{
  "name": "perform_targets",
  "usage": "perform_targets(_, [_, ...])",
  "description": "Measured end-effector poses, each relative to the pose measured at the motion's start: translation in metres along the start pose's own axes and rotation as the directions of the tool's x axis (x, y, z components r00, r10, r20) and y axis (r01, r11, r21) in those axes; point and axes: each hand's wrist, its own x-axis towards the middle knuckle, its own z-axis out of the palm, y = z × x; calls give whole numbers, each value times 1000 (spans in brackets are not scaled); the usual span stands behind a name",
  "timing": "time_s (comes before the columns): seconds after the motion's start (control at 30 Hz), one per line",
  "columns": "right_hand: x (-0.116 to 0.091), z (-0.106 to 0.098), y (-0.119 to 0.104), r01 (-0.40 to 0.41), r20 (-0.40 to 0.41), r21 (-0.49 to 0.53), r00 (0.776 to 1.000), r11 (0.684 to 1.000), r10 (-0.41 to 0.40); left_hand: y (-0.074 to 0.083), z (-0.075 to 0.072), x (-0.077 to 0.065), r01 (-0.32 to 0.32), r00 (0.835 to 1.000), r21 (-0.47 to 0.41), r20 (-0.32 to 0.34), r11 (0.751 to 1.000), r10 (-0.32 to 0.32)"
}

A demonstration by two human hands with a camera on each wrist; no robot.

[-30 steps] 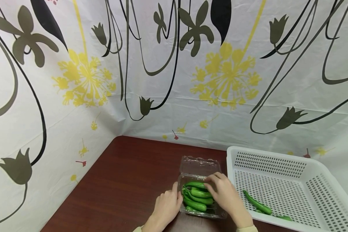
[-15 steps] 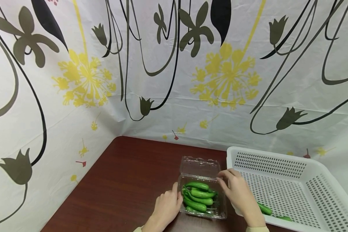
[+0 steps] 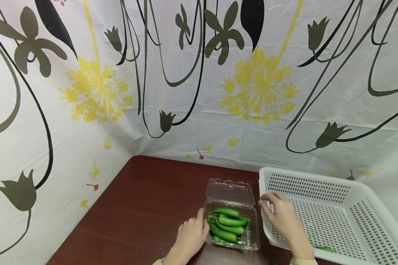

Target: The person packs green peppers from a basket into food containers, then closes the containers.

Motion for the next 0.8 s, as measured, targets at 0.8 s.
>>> perform_targets(0.8, [-4, -8, 22, -66, 71, -21, 995, 998, 68, -1, 4, 0, 2, 1000, 13, -22, 1000, -1])
